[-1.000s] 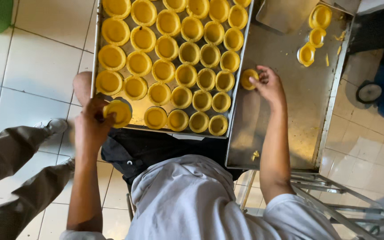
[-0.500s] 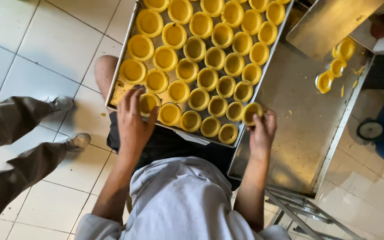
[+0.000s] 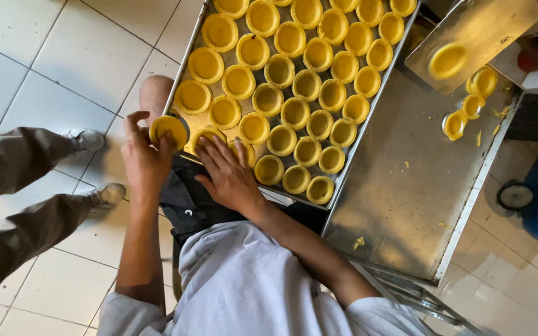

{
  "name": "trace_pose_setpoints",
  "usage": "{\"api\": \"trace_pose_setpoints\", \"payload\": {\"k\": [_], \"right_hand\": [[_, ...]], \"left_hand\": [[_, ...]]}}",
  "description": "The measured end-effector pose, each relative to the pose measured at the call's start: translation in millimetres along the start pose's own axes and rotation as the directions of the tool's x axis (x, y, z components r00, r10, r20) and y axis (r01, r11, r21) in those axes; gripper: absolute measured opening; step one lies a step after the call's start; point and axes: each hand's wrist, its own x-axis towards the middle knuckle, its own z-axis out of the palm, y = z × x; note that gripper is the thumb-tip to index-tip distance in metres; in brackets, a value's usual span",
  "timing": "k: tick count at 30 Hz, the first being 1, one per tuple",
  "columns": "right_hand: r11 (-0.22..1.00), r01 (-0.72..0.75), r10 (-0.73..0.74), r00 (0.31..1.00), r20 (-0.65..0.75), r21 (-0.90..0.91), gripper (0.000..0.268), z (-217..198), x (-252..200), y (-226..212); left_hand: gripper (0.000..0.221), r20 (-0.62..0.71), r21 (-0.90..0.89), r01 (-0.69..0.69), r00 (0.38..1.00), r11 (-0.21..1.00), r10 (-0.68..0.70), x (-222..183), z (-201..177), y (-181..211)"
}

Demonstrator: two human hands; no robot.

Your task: The person arranges yellow pastry shells on metal trays by hand, moving them from one tray to another and lining them up in neat rows.

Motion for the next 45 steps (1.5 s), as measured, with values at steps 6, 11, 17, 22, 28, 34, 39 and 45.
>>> {"api": "trace_pose_setpoints", "payload": {"k": [6,11,17,22,28,34,39,45], "right_hand": [[0.979,0.053,-0.035,0.995,-0.092,0.197,0.056,-14,-18,40],[0.984,-0.164,0.179,0.881,-0.438,0.074,0.037,-111,-55,188],[0.787,-0.617,0.592,0.750,-0.295,0.009,0.047,-146,-151,304],[0.828,-0.553,0.536,0.830,-0.156,-0.095,0.049,-130,-173,226],[0.728,-0.664,0.656,0.747,-0.108,-0.173,0.051,-119,-236,142],[0.693,-0.707,0.703,0.706,-0.086,-0.138,0.044,-134,-262,52],[0.750,-0.661,0.620,0.699,-0.356,0.009,0.026,-133,-253,102],[0.787,-0.587,0.507,0.791,-0.343,-0.189,0.061,-112,-173,225]], "left_hand": [[0.030,0.066,0.166,-0.164,0.986,0.972,0.155,17,1,9],[0.049,0.034,0.211,-0.205,0.979,0.956,0.202,20,5,8],[0.067,0.134,0.141,-0.129,0.985,0.982,0.110,23,1,13],[0.063,0.028,0.211,-0.277,0.960,0.937,0.278,10,0,41],[0.056,0.023,0.103,-0.515,0.857,0.851,0.515,-13,16,71],[0.045,0.062,0.029,-0.567,0.823,0.824,0.564,-28,63,109],[0.034,0.314,-0.320,-0.582,0.679,0.748,0.663,-53,99,169],[0.053,0.443,-0.496,-0.537,0.519,0.682,0.731,-96,150,185]]}}
